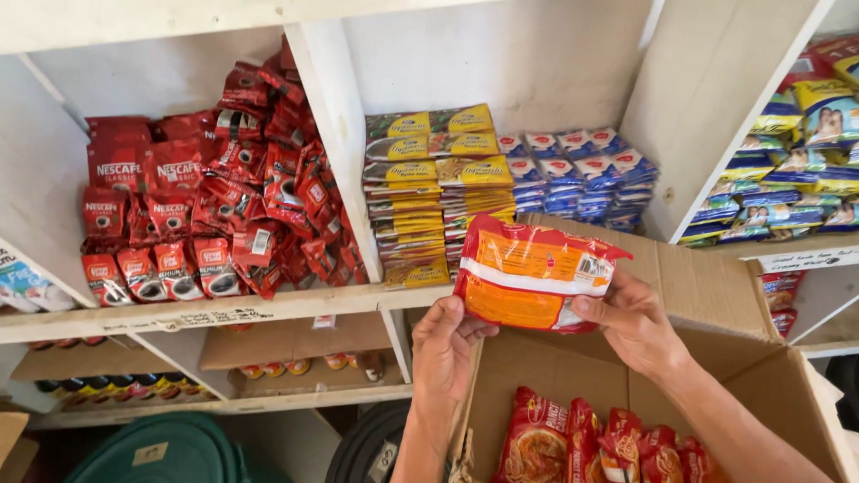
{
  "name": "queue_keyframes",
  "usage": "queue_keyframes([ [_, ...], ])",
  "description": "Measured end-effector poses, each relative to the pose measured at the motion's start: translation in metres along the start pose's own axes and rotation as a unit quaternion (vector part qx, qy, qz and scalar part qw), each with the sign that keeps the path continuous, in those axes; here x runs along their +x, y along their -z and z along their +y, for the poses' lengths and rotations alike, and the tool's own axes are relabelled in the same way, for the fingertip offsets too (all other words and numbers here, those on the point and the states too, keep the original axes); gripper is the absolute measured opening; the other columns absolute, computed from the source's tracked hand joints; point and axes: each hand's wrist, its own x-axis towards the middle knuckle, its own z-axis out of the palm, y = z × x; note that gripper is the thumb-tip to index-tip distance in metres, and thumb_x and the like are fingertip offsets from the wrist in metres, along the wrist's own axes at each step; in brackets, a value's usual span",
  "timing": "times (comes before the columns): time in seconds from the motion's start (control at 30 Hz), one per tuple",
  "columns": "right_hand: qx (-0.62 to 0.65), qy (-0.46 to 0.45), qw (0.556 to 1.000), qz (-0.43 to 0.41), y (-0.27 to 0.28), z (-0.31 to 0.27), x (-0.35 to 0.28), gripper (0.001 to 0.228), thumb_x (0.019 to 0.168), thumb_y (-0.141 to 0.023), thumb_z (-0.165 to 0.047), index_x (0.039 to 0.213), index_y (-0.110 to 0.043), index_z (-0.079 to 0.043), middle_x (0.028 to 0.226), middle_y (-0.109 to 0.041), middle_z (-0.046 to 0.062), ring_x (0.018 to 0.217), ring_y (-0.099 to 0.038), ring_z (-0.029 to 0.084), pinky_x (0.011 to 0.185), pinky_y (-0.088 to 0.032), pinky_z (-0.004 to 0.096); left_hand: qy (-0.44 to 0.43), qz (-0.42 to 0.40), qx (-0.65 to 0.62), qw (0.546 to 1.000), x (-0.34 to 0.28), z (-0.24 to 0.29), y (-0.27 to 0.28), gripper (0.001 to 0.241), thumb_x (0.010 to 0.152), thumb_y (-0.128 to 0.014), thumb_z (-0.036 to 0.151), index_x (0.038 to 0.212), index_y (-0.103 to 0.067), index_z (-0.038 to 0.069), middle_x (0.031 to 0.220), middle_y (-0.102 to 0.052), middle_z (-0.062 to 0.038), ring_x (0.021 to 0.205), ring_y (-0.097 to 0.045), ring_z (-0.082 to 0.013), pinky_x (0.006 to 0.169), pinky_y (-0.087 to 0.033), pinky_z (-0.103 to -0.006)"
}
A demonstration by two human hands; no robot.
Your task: Taking instant noodle packets from a cardboard box and arranging them on a store shelf.
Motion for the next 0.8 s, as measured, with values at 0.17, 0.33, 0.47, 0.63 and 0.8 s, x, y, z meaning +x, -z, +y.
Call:
queue_keyframes([
  [0.17, 0.035, 0.043, 0.998, -0.008, 0.001, -0.019, 0.006, 0.053, 0.087, -0.07, 0.005, 0.138, -0.056, 0.004, 0.133, -0.068, 0.013, 0.123, -0.063, 0.024, 0.105, -0.05, 0.042, -0.015, 0.021, 0.041, 0.999, 0.006, 0.004, 0.0, 0.031, 0.101, -0.059, 0.028, 0.108, -0.072, 0.001, 0.102, -0.079, -0.015, 0.089, -0.077, -0.0267, 0.076, -0.059, -0.0379],
  [0.33, 0.087, 0.132, 0.987, -0.018, -0.022, -0.051, 0.018, 0.065, 0.087, -0.069, 0.01, 0.147, -0.05, -0.006, 0.145, -0.059, 0.009, 0.135, -0.055, 0.022, 0.112, -0.044, 0.041, -0.031, 0.04, 0.207, 0.977, 0.007, -0.002, -0.014, 0.042, 0.083, -0.07, 0.002, 0.124, -0.066, 0.014, 0.115, -0.073, -0.001, 0.09, -0.071, -0.0138, 0.076, -0.056, -0.0269],
  [0.47, 0.114, 0.18, 0.977, -0.014, -0.038, -0.073, 0.031, 0.064, 0.088, -0.068, 0.011, 0.148, -0.049, -0.005, 0.148, -0.058, 0.009, 0.139, -0.054, 0.023, 0.117, -0.044, 0.042, -0.095, 0.001, 0.236, 0.967, 0.026, -0.04, 0.048, 0.036, 0.09, -0.073, 0.0, 0.126, -0.07, 0.005, 0.102, -0.072, -0.006, 0.092, -0.069, -0.0117, 0.083, -0.057, -0.0244],
  [0.63, 0.099, 0.294, 0.95, 0.028, -0.044, -0.108, 0.048, 0.061, 0.093, -0.063, 0.013, 0.149, -0.048, -0.006, 0.15, -0.058, 0.01, 0.141, -0.056, 0.025, 0.117, -0.046, 0.042, -0.169, 0.089, 0.29, 0.938, 0.057, -0.054, 0.1, 0.024, 0.101, -0.076, 0.003, 0.121, -0.073, -0.01, 0.099, -0.075, -0.016, 0.085, -0.069, -0.016, 0.075, -0.057, -0.0274],
  [0.8, 0.068, 0.337, 0.938, 0.048, -0.05, -0.132, 0.072, 0.057, 0.096, -0.062, 0.016, 0.147, -0.05, -0.005, 0.146, -0.061, 0.01, 0.138, -0.058, 0.023, 0.118, -0.048, 0.041, -0.273, 0.131, 0.424, 0.854, 0.055, 0.026, 0.018, 0.061, 0.088, -0.07, 0.002, 0.145, -0.047, 0.002, 0.129, -0.06, -0.011, 0.1, -0.065, -0.0142, 0.078, -0.054, -0.0265],
])
